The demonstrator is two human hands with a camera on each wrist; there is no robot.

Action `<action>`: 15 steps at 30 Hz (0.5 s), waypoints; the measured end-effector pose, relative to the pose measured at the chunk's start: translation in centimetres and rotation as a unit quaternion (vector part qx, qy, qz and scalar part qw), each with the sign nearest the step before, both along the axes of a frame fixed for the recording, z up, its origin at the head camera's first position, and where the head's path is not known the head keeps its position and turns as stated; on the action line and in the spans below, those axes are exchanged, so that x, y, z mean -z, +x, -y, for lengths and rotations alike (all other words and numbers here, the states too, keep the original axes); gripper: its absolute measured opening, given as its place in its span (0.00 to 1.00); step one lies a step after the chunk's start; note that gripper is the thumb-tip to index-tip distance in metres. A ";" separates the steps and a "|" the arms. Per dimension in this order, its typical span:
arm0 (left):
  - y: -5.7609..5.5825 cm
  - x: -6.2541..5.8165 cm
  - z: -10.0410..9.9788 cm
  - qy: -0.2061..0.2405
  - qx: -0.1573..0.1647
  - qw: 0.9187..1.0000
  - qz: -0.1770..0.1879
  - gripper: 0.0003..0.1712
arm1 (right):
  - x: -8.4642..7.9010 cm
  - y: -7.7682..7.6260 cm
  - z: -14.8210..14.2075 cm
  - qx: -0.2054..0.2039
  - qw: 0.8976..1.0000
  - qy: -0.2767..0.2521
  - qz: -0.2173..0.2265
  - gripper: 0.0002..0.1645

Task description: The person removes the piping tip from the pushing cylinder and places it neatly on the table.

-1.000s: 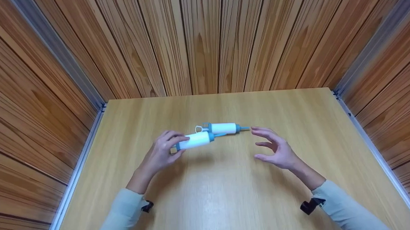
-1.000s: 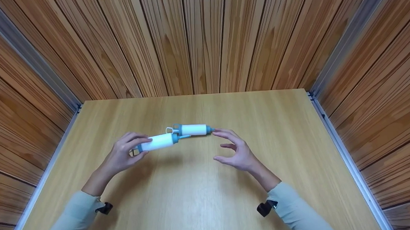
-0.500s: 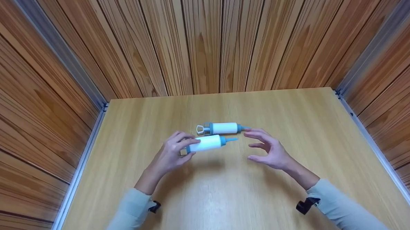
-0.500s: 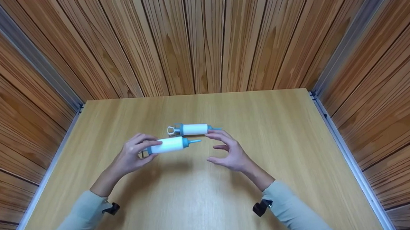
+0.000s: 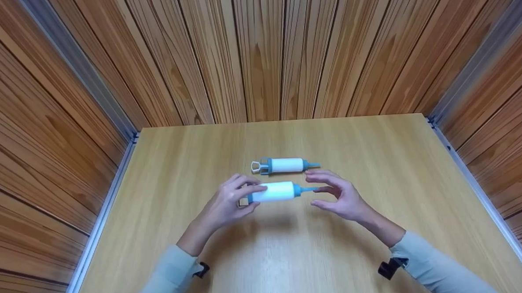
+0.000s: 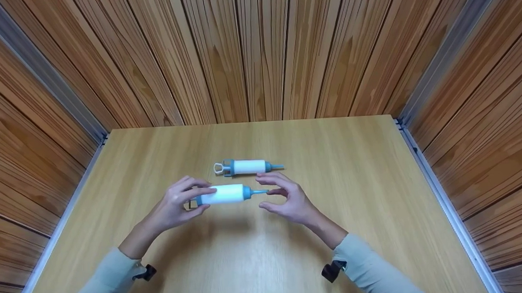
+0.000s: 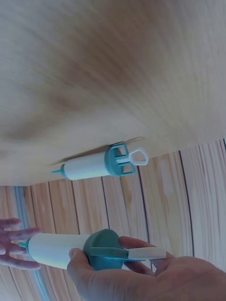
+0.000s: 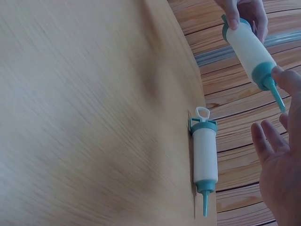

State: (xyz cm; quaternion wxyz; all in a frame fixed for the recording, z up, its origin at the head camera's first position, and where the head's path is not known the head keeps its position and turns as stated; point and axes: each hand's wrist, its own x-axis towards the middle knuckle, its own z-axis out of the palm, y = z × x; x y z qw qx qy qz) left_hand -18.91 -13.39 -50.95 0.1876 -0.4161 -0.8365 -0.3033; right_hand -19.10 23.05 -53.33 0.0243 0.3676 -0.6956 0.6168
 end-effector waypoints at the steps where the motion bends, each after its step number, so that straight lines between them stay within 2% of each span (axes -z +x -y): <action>1: 0.2 0.0 -0.2 -0.001 0.002 1.000 0.001 0.25 | 0.0 0.2 0.1 0.001 1.000 0.001 -0.001 0.37; 7: 1.0 -0.5 -0.8 -0.005 0.015 1.000 0.013 0.25 | -0.1 1.1 0.5 0.008 1.000 0.005 -0.006 0.36; 15: 1.0 -0.9 -1.5 -0.008 0.027 0.999 0.025 0.25 | -0.5 1.6 0.8 0.012 1.000 -0.006 -0.011 0.32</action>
